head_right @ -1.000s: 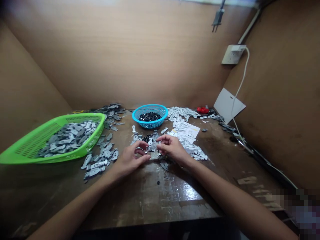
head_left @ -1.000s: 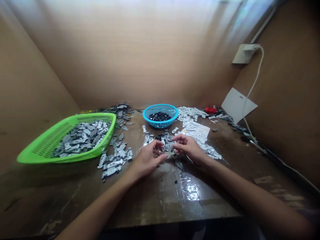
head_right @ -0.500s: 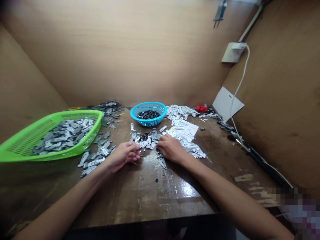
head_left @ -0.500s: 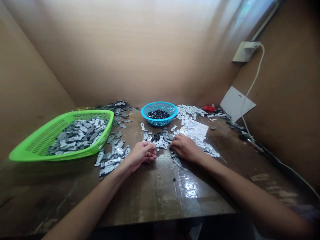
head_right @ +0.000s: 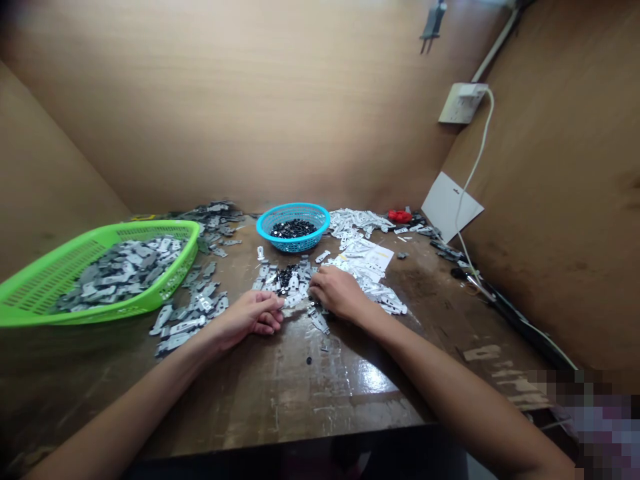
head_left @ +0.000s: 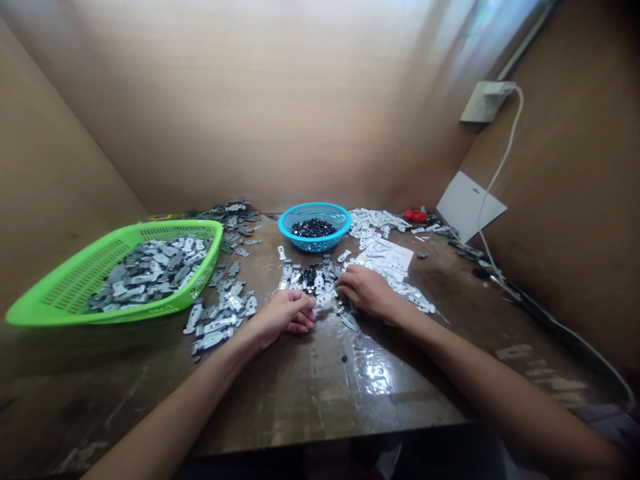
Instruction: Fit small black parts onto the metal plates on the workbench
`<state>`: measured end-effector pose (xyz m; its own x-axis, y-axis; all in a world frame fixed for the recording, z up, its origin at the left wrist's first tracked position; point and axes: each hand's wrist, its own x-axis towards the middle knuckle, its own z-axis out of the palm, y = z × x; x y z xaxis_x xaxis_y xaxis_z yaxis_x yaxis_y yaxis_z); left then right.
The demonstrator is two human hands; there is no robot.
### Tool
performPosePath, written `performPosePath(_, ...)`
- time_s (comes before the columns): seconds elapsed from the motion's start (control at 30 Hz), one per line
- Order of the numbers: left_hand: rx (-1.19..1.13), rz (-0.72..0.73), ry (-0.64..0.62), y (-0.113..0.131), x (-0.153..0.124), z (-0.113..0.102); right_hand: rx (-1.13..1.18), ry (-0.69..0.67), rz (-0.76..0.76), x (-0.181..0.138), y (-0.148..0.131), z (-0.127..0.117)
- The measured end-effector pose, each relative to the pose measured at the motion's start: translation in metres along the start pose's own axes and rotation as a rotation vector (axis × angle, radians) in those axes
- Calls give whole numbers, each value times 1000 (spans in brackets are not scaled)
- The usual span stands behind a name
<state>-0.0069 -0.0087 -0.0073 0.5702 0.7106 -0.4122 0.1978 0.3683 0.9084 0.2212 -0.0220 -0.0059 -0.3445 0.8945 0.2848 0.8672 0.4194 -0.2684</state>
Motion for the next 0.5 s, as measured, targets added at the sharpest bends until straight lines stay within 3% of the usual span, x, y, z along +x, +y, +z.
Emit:
performPosePath(0.2,26,-2,-18,1,-2,0,499,65,114,-4,-4,-10)
performPosePath(0.33,22,7,-15,-1,-1,-1,564,36,107,-6,-11,-9)
performPosePath(0.5,16,-6,-33,-2,0,-2,508,160,-10,-6,-16,-5)
